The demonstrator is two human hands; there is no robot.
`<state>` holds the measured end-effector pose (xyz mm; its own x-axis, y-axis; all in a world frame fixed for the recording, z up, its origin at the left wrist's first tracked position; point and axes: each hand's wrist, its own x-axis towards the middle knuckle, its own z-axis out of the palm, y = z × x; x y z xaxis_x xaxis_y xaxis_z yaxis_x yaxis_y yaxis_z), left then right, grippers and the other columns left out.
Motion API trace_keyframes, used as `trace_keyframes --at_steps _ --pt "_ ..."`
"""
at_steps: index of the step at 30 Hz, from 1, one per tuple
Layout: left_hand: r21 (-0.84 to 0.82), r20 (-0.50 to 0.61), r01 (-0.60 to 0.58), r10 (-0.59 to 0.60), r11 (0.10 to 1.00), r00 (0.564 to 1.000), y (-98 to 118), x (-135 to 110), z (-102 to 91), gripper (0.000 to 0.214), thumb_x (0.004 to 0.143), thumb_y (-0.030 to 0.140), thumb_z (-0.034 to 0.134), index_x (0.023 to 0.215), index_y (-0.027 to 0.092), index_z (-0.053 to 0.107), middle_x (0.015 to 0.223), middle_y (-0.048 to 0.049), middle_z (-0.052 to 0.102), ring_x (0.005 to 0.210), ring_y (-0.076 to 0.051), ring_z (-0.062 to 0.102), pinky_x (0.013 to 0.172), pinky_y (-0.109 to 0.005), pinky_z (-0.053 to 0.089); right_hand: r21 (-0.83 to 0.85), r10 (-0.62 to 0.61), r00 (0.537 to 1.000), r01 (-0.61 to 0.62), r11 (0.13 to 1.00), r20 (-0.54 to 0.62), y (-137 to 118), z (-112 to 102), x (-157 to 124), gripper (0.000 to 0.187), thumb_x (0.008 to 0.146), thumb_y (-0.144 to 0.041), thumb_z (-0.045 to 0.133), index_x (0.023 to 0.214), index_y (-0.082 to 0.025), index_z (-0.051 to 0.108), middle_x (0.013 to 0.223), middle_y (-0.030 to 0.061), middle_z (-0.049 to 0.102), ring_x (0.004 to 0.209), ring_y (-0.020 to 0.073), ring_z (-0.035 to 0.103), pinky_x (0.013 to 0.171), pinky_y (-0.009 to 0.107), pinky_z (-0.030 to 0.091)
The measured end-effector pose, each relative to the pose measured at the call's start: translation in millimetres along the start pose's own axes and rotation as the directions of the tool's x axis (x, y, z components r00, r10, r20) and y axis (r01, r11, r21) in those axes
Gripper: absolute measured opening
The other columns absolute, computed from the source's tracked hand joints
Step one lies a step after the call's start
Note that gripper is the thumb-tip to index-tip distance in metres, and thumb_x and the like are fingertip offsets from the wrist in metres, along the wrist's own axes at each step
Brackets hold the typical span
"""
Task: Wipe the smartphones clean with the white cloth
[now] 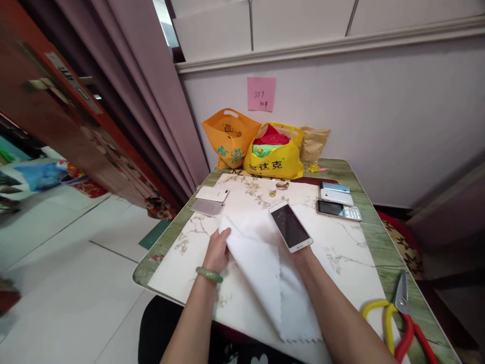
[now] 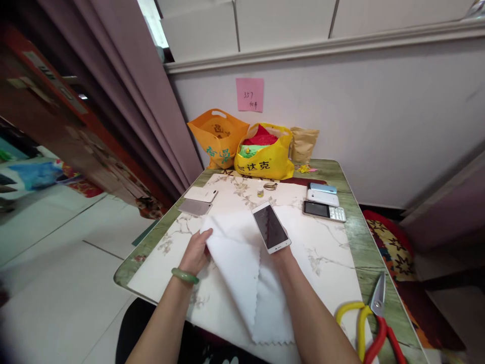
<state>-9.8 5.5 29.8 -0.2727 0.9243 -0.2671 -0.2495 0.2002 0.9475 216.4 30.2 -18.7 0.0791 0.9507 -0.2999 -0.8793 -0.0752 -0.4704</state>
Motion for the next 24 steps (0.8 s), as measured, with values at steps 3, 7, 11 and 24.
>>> trace_keyframes --at_steps 3,7,11,24 --pt "0.138 -0.156 -0.001 0.023 0.99 0.988 7 9 -18.8 0.037 0.066 0.022 0.066 0.102 0.015 0.059 0.088 -0.0052 0.064 0.072 -0.017 0.062 0.072 -0.032 0.05 0.05 -0.052 0.996 0.055 0.997 -0.069 2 -5 0 0.014 0.085 -0.021 0.055 0.077 -0.024 0.067 0.072 -0.0039 0.072 0.063 0.0126 0.068 0.063 0.025 0.058" --pt "0.688 -0.249 -0.227 0.519 0.689 0.818 13 -4 -33.3 0.048 0.076 0.024 0.061 0.122 0.017 0.05 0.122 -0.0128 0.055 0.111 -0.025 0.055 0.099 -0.043 0.041 0.069 -0.047 0.993 0.054 0.996 -0.107 1 -6 1 0.019 0.086 -0.019 0.052 0.072 -0.024 0.063 0.067 -0.0044 0.07 0.059 0.0115 0.067 0.059 0.023 0.058" --pt "0.72 0.457 -0.569 0.345 0.398 0.82 1 -49 -12.1 0.047 0.083 0.033 0.057 0.128 0.023 0.05 0.132 -0.011 0.054 0.127 -0.027 0.044 0.111 -0.05 0.025 0.058 -0.019 0.994 0.026 0.998 -0.105 -1 -2 3 0.014 0.085 -0.02 0.053 0.077 -0.022 0.064 0.072 -0.0013 0.071 0.063 0.0139 0.068 0.061 0.027 0.059" --pt "0.628 0.71 -0.708 0.137 0.322 0.691 16 -108 -51.7 0.032 0.07 -0.002 0.045 0.08 0.022 0.065 0.076 -0.0012 0.06 0.08 -0.017 0.053 0.089 -0.037 0.041 0.047 0.072 0.983 -0.065 0.997 -0.171 -9 5 -3 0.029 0.094 -0.024 0.039 0.082 -0.021 0.065 0.063 -0.0002 0.068 0.053 0.0146 0.064 0.052 0.027 0.056"
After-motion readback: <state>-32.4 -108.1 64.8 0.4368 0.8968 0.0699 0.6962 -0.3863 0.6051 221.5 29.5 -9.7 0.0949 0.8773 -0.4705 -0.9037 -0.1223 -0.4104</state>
